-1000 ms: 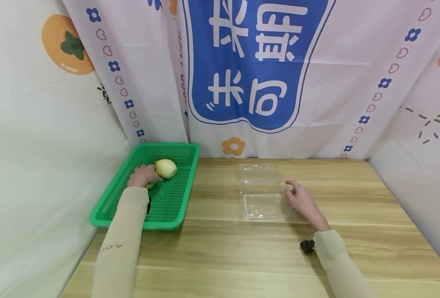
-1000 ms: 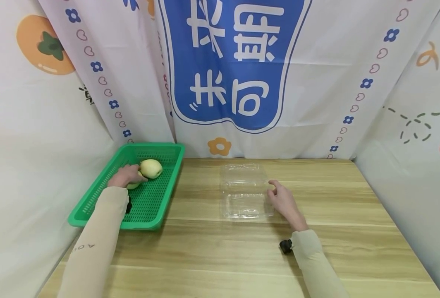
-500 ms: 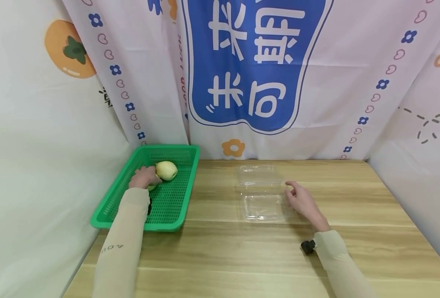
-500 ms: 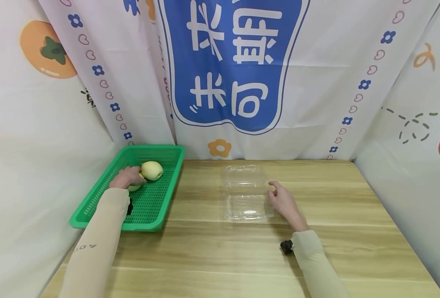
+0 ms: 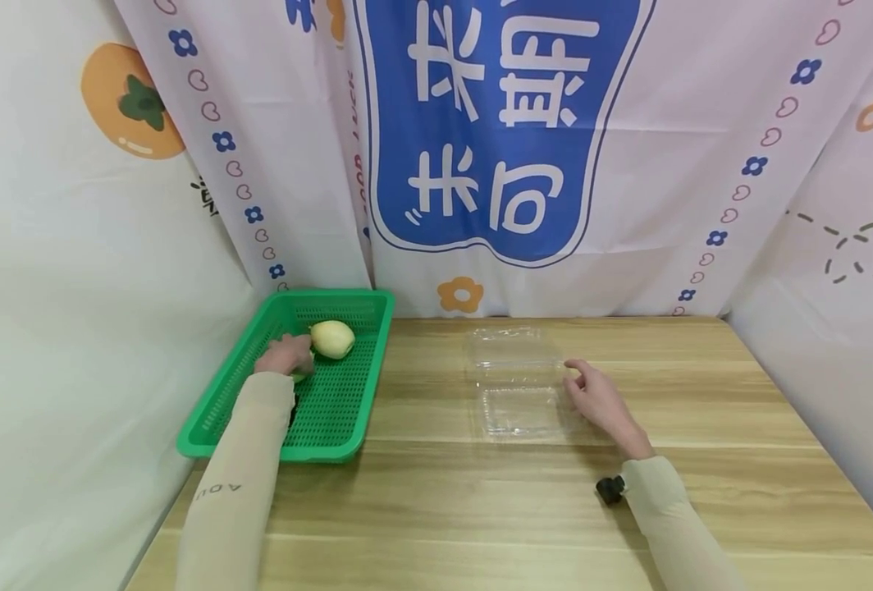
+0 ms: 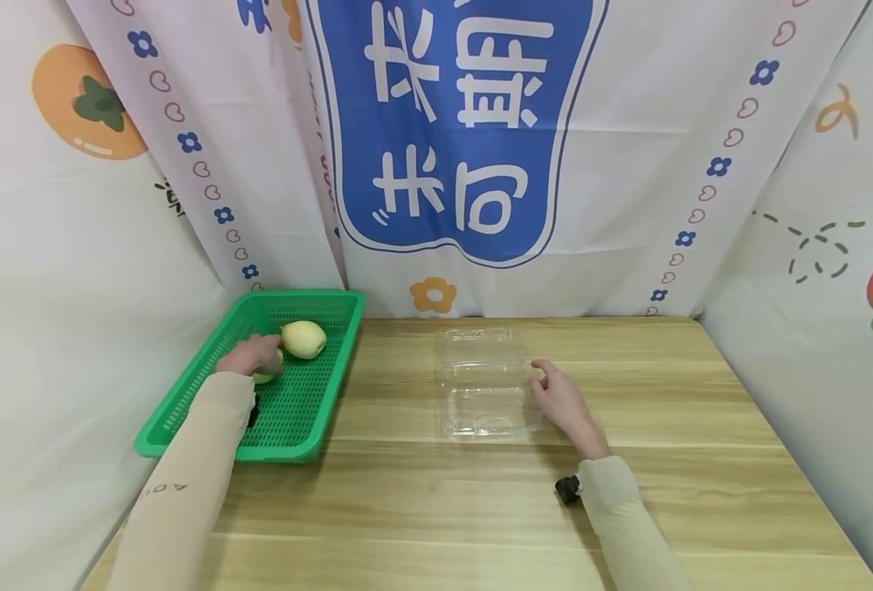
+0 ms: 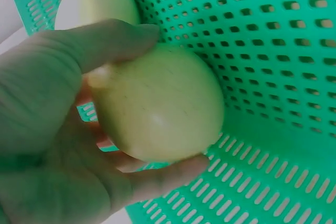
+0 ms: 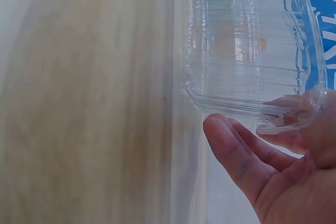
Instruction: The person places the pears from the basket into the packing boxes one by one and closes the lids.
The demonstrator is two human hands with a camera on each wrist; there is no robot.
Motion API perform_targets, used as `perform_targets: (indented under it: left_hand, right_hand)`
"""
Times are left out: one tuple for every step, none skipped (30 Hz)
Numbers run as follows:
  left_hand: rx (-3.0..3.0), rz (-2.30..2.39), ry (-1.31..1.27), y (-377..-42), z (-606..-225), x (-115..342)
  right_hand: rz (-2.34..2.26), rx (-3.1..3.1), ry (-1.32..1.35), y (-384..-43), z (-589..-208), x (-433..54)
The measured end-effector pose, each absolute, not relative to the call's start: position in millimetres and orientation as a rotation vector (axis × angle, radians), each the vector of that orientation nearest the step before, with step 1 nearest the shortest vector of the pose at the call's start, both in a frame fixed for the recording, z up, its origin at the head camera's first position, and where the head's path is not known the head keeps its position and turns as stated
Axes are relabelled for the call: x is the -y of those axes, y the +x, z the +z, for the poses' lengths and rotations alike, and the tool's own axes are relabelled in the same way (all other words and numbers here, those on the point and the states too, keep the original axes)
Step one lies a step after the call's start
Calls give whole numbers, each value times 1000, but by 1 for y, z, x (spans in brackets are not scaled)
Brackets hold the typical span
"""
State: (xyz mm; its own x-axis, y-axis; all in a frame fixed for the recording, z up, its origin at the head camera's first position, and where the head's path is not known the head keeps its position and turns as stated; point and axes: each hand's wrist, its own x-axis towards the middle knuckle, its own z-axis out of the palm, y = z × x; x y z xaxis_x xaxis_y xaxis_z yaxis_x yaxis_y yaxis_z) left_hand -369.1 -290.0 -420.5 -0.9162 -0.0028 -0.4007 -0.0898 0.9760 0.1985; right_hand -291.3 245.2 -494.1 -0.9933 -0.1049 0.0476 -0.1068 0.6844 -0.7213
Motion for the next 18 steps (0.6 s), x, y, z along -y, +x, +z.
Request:
perform_targets:
  left_hand:
    - [-2716,309,-62,-369,-420,291]
    - [-2718,319,-54,-368,-420,291]
    - [-2722,324,-47,-368,-420,292]
    - [-2728,328,-38,-367,-420,294]
    - [-2735,330,-35,-367,-420,295]
    - [-2741,333,-30,-366,-420,296]
    - [-2751,332,-22,-366,-421,297]
    - [-2761,332,-13,-365,-421,297]
    - [-2771,334,-7,-365,-421,298]
    - [-2780,338,3,-365,-421,297]
    - [-2792,345,17,-364,-420,297]
    - [-2805,350,39,-364,-419,296]
    - [-2817,358,55,-364,-418,295]
    - [-2829,363,69,-364,-417,293]
    - [-2841,365,83,-364,-415,292]
    - [-2850,369,95,-364,-414,291]
    - [-2859,373,108,-363,-412,289]
    - [-2865,375,113,-363,-410,288]
  right_hand:
    - [1235,2881,180,-291,-494,-245]
    - [1234,2880,180,-291,-495,-245]
    - [1233,2880,183,-291,-495,-245]
    - [1230,2878,184,-292,-495,-245]
    - [1227,2877,186,-292,-494,-244]
    - [1222,2876,187,-292,-494,-244]
    - [1222,2877,188,-292,-494,-244]
    - [1224,2876,190,-292,-494,-243]
    - [1226,2875,189,-292,-494,-243]
    - [1229,2874,187,-291,-494,-243]
    - [1229,2878,188,-291,-494,-243]
    - [1234,2878,186,-291,-494,-243]
    - [1236,2880,185,-291,-494,-243]
    - [1235,2881,183,-290,-494,-243]
    - [1233,2882,181,-290,-494,-243]
    - [1230,2883,180,-290,-494,-243]
    - [1228,2884,180,-290,-494,-243]
    - [1228,2881,179,-290,-494,-243]
